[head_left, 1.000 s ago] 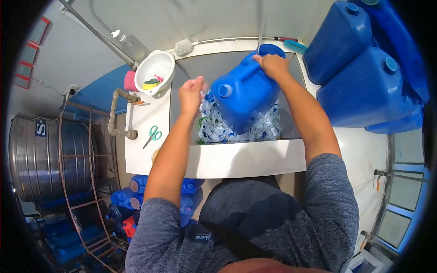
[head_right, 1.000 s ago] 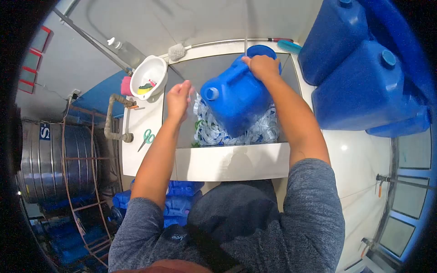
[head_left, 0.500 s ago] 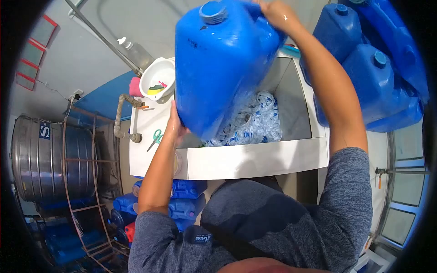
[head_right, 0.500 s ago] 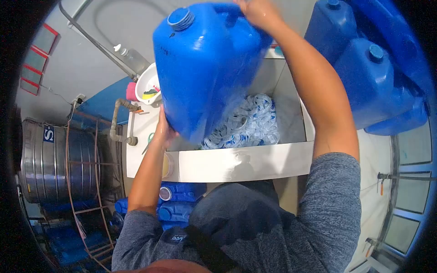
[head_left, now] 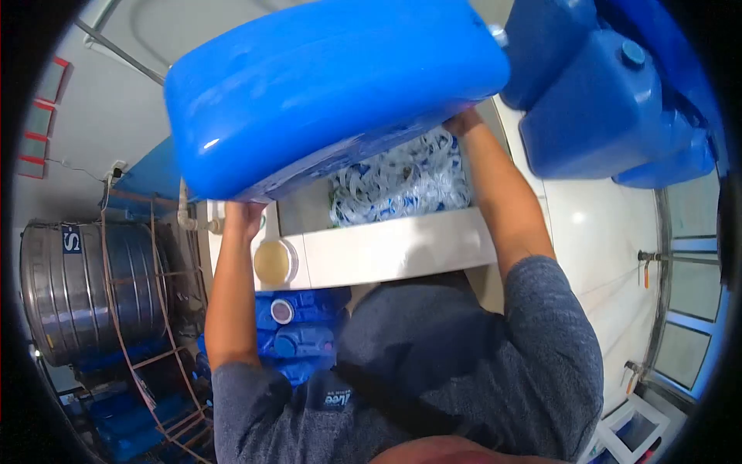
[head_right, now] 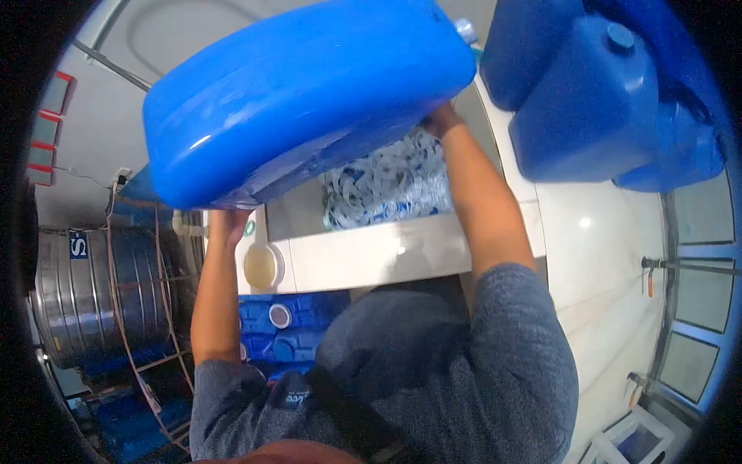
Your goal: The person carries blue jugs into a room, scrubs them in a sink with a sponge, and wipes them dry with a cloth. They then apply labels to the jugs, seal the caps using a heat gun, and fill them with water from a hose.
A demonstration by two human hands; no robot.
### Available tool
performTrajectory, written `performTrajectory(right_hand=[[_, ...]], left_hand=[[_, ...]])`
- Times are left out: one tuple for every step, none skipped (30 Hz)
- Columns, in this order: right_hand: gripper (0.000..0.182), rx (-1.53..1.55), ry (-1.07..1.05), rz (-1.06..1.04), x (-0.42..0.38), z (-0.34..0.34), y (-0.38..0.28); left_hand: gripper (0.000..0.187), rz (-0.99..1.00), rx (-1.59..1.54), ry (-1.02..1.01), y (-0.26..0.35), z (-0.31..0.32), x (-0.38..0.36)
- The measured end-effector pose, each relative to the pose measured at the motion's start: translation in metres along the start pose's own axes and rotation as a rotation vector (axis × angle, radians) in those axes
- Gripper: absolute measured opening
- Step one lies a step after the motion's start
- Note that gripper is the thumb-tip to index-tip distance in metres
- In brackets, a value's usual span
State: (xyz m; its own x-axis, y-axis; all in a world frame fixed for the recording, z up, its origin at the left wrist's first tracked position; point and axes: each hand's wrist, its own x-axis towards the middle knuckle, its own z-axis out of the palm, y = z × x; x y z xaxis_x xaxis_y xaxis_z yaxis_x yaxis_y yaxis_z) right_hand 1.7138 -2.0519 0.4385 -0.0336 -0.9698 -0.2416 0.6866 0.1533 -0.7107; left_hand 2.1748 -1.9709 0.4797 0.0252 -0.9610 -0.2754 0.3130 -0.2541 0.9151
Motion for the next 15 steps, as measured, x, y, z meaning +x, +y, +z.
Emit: performTrajectory(right_hand=[[0.050, 0.005, 0.021, 0.023, 0.043, -0.063, 0.044], [0.051, -0.360, -0.192, -0.152, 0.067, -0.127, 0.097], [0.051, -0.724, -0.421, -0.339, 0.093, -0.168, 0.155], [0.051, -0.718, -0.410, -0.332, 0.083, -0.168, 0.157], [0.051, -0.806, -0.352, -0.361, 0.072, -0.159, 0.163], [0.050, -0.897, -0.298, -0.389, 0.056, -0.154, 0.166], [0.050, -0.989, -0.245, -0.418, 0.049, -0.148, 0.167], [0.050, -1.081, -0.193, -0.446, 0.040, -0.142, 0.166], [0.049, -1.173, -0.141, -0.474, 0.046, -0.120, 0.174], [0.049, -1.265, -0.087, -0.502, 0.045, -0.112, 0.174], [0.049, -1.357, -0.033, -0.532, 0.054, -0.100, 0.171], [0.048, -1.449, 0.023, -0.561, 0.043, -0.103, 0.169], [0.048, -1.540, 0.082, -0.595, 0.048, -0.104, 0.161], [0.048, -1.632, 0.143, -0.625, 0.037, -0.125, 0.144], [0.048, -1.725, 0.204, -0.650, 0.043, -0.135, 0.128]], left_hand=[[0.062, -0.003, -0.022, 0.034, -0.008, -0.006, 0.009], [0.061, -0.009, -0.044, 0.071, -0.019, -0.014, 0.011], [0.067, -0.018, -0.046, -0.076, 0.001, 0.019, -0.019], [0.067, -0.030, -0.039, -0.078, 0.004, 0.020, -0.025], [0.073, 0.072, 0.010, -0.135, 0.004, 0.018, -0.032], [0.079, 0.178, 0.054, -0.190, 0.004, 0.018, -0.037], [0.093, 0.263, 0.020, -0.274, 0.009, 0.026, -0.044], [0.093, 0.253, 0.018, -0.270, 0.004, 0.022, -0.040], [0.099, 0.321, 0.126, -0.295, -0.002, 0.018, -0.029], [0.105, 0.386, 0.236, -0.321, -0.006, 0.016, -0.018], [0.110, 0.482, -0.011, -0.360, -0.002, 0.038, -0.015], [0.105, 0.516, 0.004, -0.314, 0.008, 0.036, -0.003], [0.102, 0.556, 0.003, -0.323, 0.024, 0.048, -0.004], [0.099, 0.592, 0.001, -0.332, 0.038, 0.059, -0.006], [0.099, 0.582, -0.003, -0.332, 0.041, 0.061, -0.005]])
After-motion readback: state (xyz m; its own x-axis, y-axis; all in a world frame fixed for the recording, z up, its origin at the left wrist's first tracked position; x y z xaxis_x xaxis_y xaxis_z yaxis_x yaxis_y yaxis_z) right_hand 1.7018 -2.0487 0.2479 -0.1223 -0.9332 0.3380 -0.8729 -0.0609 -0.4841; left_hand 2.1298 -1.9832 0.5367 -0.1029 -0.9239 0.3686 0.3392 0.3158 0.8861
